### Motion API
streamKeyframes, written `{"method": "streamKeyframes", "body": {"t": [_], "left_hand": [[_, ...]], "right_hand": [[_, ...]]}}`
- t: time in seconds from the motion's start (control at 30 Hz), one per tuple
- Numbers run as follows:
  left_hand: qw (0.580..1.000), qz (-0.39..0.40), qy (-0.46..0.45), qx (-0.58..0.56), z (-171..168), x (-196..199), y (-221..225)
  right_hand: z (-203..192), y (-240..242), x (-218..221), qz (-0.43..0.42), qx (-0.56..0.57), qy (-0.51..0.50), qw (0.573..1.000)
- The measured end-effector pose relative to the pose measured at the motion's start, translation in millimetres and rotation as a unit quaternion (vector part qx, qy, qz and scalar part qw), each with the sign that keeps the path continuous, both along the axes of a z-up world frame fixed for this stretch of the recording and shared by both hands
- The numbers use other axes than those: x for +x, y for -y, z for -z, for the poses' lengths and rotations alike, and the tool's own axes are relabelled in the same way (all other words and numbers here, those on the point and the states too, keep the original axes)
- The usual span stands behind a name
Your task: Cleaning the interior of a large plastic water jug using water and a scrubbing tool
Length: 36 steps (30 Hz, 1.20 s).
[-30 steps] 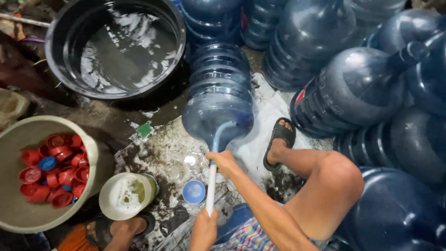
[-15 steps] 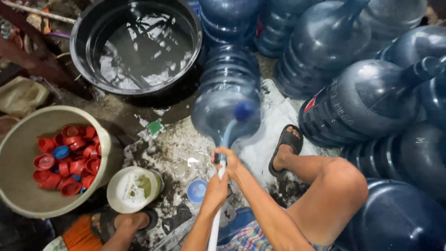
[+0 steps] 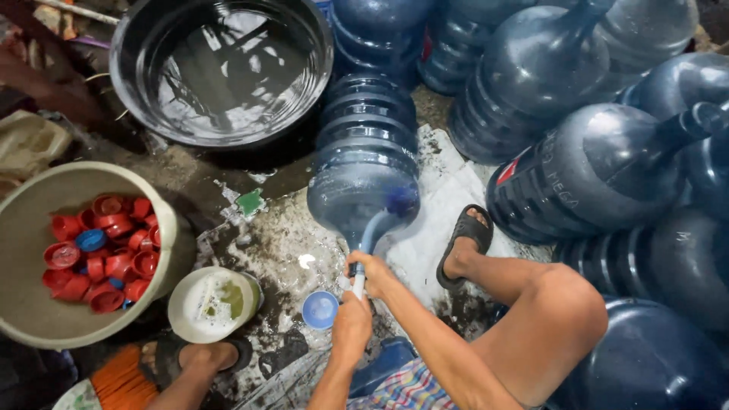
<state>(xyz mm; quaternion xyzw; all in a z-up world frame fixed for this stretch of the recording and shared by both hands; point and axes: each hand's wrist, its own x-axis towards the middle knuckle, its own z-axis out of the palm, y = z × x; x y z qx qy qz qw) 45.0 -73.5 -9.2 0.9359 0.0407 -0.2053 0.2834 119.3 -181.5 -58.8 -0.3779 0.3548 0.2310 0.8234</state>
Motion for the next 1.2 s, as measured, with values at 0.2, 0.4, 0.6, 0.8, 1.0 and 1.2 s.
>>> {"method": "streamKeyframes", "body": {"t": [0.2, 0.4, 0.6, 0.8, 1.0, 1.2], "left_hand": [[0.736, -0.286, -0.367, -0.492, -1, -2, -15], [0.998, -0.025, -0.021, -0.049, 14, -3, -1], [0.765, -0.25, -0.411, -0.429, 16, 18, -20], [0.22, -0.152, -0.63, -0.73, 39, 7, -35], [0.974, -0.09, -0.128, -0.162, 21, 9, -28], [0.366, -0.202, -0.592, -0.689, 30, 2, -45]], "right_hand": [[0, 4, -3, 0.03, 0.04, 0.035, 0.998], [-5, -5, 7, 0.011, 0.047, 0.005, 0.999], [-4, -12, 1, 0.011, -0.11, 0.021, 0.994], [28, 3, -7, 0.052, 0.27, 0.094, 0.957], [39, -13, -3, 0.068, 0.25, 0.06, 0.964], [39, -8, -15, 0.025, 0.164, 0.059, 0.984]]}}
